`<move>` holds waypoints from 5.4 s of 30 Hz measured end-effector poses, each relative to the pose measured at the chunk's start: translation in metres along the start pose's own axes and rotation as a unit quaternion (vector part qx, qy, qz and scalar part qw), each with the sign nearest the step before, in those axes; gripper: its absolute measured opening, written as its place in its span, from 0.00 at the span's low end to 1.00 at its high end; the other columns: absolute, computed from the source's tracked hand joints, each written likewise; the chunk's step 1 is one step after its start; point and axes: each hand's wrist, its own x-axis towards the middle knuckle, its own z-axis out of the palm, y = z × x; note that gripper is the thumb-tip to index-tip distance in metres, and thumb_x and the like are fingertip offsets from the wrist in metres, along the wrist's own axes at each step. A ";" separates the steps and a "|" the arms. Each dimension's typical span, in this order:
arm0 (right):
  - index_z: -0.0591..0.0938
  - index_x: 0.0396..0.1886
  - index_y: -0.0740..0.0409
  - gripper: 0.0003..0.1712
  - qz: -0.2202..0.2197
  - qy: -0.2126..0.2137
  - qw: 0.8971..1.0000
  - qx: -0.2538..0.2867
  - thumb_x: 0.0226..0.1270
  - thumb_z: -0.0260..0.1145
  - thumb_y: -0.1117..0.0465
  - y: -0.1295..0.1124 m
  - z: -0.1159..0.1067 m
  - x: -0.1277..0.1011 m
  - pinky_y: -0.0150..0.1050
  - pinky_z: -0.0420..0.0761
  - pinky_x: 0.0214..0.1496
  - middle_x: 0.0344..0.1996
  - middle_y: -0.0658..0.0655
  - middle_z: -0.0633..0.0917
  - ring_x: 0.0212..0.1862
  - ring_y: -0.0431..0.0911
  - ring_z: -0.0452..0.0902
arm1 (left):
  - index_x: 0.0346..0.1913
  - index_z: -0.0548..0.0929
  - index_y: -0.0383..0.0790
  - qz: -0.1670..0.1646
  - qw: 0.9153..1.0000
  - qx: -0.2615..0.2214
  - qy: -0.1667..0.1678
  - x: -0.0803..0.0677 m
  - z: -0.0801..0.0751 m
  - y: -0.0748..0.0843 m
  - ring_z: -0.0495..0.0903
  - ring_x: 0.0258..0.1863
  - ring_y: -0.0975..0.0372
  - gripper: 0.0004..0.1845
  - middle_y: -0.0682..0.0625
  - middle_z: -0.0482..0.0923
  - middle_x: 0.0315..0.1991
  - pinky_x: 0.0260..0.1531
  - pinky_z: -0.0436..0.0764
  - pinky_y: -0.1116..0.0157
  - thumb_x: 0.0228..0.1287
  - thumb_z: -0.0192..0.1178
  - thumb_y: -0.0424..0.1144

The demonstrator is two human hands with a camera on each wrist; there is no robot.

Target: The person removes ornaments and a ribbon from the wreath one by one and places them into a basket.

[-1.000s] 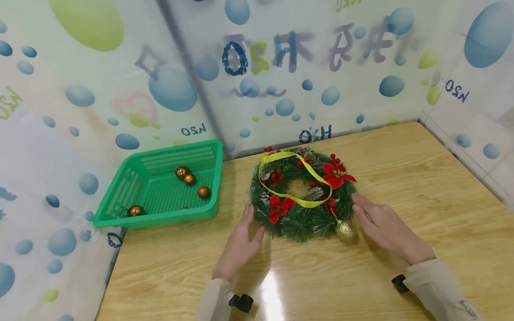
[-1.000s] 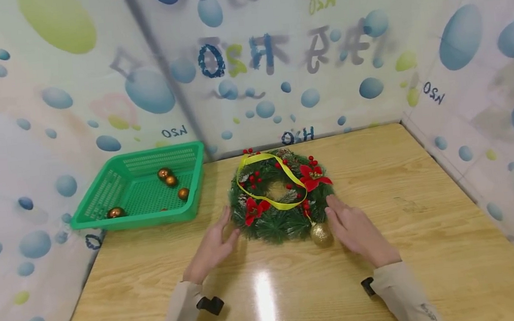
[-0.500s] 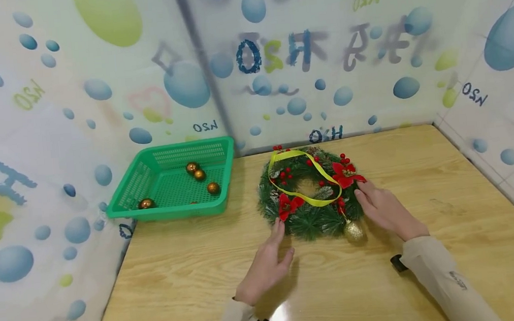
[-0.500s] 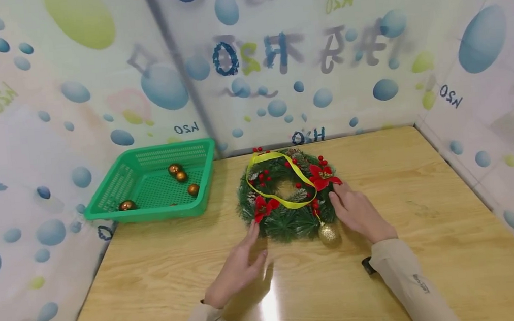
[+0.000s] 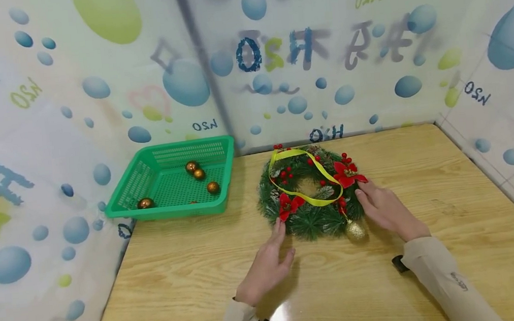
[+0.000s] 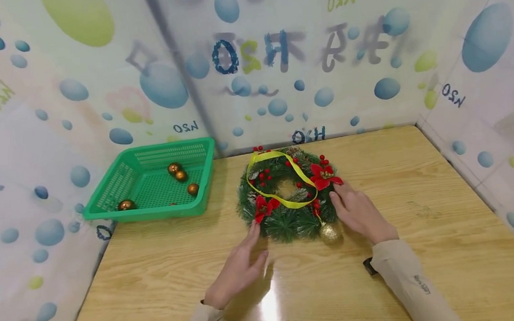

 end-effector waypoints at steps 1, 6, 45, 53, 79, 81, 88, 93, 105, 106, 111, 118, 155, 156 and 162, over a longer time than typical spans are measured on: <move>0.64 0.74 0.74 0.37 -0.002 0.003 1.000 -0.002 0.85 0.39 0.46 0.000 0.000 -0.001 0.70 0.64 0.72 0.72 0.78 0.62 0.73 0.73 0.59 | 0.81 0.46 0.36 0.000 1.000 0.003 0.001 0.000 0.000 0.000 0.47 0.80 0.46 0.39 0.43 0.35 0.82 0.78 0.53 0.51 0.76 0.54 0.40; 0.66 0.72 0.75 0.35 -0.015 0.020 1.000 -0.004 0.85 0.40 0.48 0.000 0.002 -0.006 0.67 0.74 0.66 0.71 0.77 0.65 0.66 0.73 0.69 | 0.81 0.46 0.36 0.002 1.000 0.011 0.002 0.002 -0.001 -0.001 0.46 0.80 0.46 0.40 0.43 0.35 0.82 0.78 0.53 0.52 0.76 0.54 0.40; 0.73 0.66 0.76 0.29 -0.073 0.081 0.993 -0.042 0.83 0.49 0.55 -0.018 0.022 -0.047 0.66 0.76 0.64 0.68 0.81 0.68 0.62 0.74 0.73 | 0.80 0.52 0.36 -0.042 0.999 0.001 0.027 0.037 -0.027 -0.024 0.48 0.80 0.45 0.38 0.42 0.42 0.82 0.79 0.52 0.50 0.75 0.56 0.42; 0.72 0.67 0.77 0.30 -0.060 0.067 0.995 -0.049 0.83 0.48 0.53 -0.024 0.024 -0.052 0.66 0.74 0.66 0.68 0.81 0.67 0.60 0.74 0.75 | 0.79 0.55 0.34 -0.049 0.998 0.007 0.035 0.044 -0.029 -0.026 0.51 0.80 0.46 0.35 0.42 0.44 0.82 0.80 0.54 0.49 0.79 0.50 0.47; 0.59 0.76 0.73 0.33 -0.024 0.043 0.998 0.029 0.85 0.45 0.53 -0.013 -0.011 -0.054 0.68 0.69 0.69 0.75 0.75 0.61 0.70 0.70 0.66 | 0.80 0.48 0.31 -0.005 0.996 -0.016 0.083 0.022 -0.034 -0.025 0.48 0.81 0.45 0.36 0.40 0.41 0.81 0.80 0.51 0.47 0.79 0.50 0.40; 0.59 0.76 0.73 0.34 -0.019 0.033 0.999 0.022 0.85 0.43 0.51 -0.003 -0.019 -0.043 0.69 0.68 0.70 0.75 0.75 0.60 0.71 0.71 0.65 | 0.79 0.49 0.30 0.007 0.997 -0.009 0.078 0.015 -0.029 -0.019 0.48 0.80 0.44 0.36 0.39 0.41 0.81 0.80 0.51 0.47 0.79 0.50 0.40; 0.55 0.78 0.71 0.37 -0.013 -0.039 0.999 0.002 0.85 0.39 0.46 0.018 -0.022 -0.003 0.68 0.59 0.76 0.77 0.74 0.56 0.77 0.70 0.53 | 0.80 0.48 0.33 0.031 0.999 0.010 0.033 0.007 -0.005 -0.002 0.45 0.81 0.47 0.36 0.42 0.39 0.83 0.80 0.50 0.50 0.80 0.49 0.42; 0.55 0.78 0.73 0.40 -0.002 -0.049 0.999 0.006 0.85 0.38 0.43 0.019 -0.015 0.006 0.69 0.57 0.77 0.77 0.76 0.55 0.76 0.72 0.52 | 0.81 0.47 0.35 0.026 1.000 0.007 0.012 0.010 0.004 0.002 0.44 0.82 0.50 0.36 0.45 0.38 0.83 0.80 0.50 0.51 0.80 0.48 0.43; 0.51 0.79 0.72 0.42 -0.019 -0.044 0.999 -0.007 0.85 0.38 0.42 0.018 -0.009 0.000 0.68 0.61 0.76 0.78 0.74 0.55 0.75 0.70 0.57 | 0.81 0.45 0.36 0.018 1.000 0.024 0.008 0.015 0.002 0.000 0.44 0.82 0.50 0.37 0.45 0.36 0.83 0.80 0.51 0.51 0.80 0.47 0.44; 0.50 0.79 0.72 0.41 -0.021 -0.043 0.999 -0.010 0.85 0.38 0.42 0.018 -0.009 -0.001 0.67 0.61 0.76 0.78 0.74 0.55 0.75 0.70 0.57 | 0.81 0.45 0.36 0.017 0.999 0.025 0.009 0.015 0.001 0.000 0.44 0.82 0.50 0.37 0.45 0.36 0.83 0.80 0.51 0.51 0.80 0.47 0.45; 0.53 0.78 0.73 0.39 -0.023 -0.035 0.999 -0.008 0.85 0.38 0.45 0.017 -0.006 -0.009 0.67 0.62 0.75 0.78 0.73 0.54 0.75 0.70 0.56 | 0.81 0.46 0.35 0.017 0.999 0.024 0.017 0.018 -0.002 -0.004 0.45 0.82 0.50 0.35 0.44 0.38 0.83 0.80 0.51 0.51 0.80 0.47 0.43; 0.56 0.77 0.73 0.38 -0.020 -0.024 1.000 -0.004 0.86 0.37 0.46 0.011 -0.003 -0.019 0.67 0.63 0.75 0.76 0.75 0.57 0.74 0.70 0.58 | 0.81 0.46 0.36 0.001 1.000 0.017 0.010 0.022 -0.007 -0.007 0.44 0.82 0.50 0.36 0.45 0.36 0.83 0.81 0.49 0.52 0.80 0.47 0.44; 0.66 0.69 0.81 0.32 -0.056 0.046 0.995 -0.073 0.84 0.45 0.55 -0.030 0.029 -0.054 0.65 0.74 0.68 0.69 0.80 0.67 0.69 0.71 0.67 | 0.81 0.48 0.41 -0.039 0.999 -0.012 0.024 0.049 -0.035 -0.033 0.48 0.81 0.50 0.37 0.49 0.41 0.83 0.81 0.50 0.52 0.80 0.46 0.51; 0.66 0.69 0.81 0.32 -0.056 0.048 0.995 -0.072 0.84 0.46 0.55 -0.031 0.029 -0.055 0.65 0.74 0.68 0.69 0.80 0.67 0.69 0.71 0.68 | 0.81 0.48 0.40 -0.035 0.999 -0.014 0.025 0.050 -0.036 -0.033 0.48 0.81 0.49 0.36 0.48 0.41 0.83 0.81 0.50 0.51 0.80 0.47 0.51; 0.68 0.69 0.80 0.31 -0.054 0.060 0.995 -0.063 0.84 0.48 0.55 -0.034 0.032 -0.059 0.64 0.79 0.62 0.68 0.80 0.68 0.64 0.72 0.72 | 0.82 0.48 0.41 -0.023 0.999 -0.015 0.026 0.053 -0.038 -0.039 0.49 0.81 0.48 0.37 0.47 0.42 0.83 0.81 0.51 0.48 0.81 0.46 0.52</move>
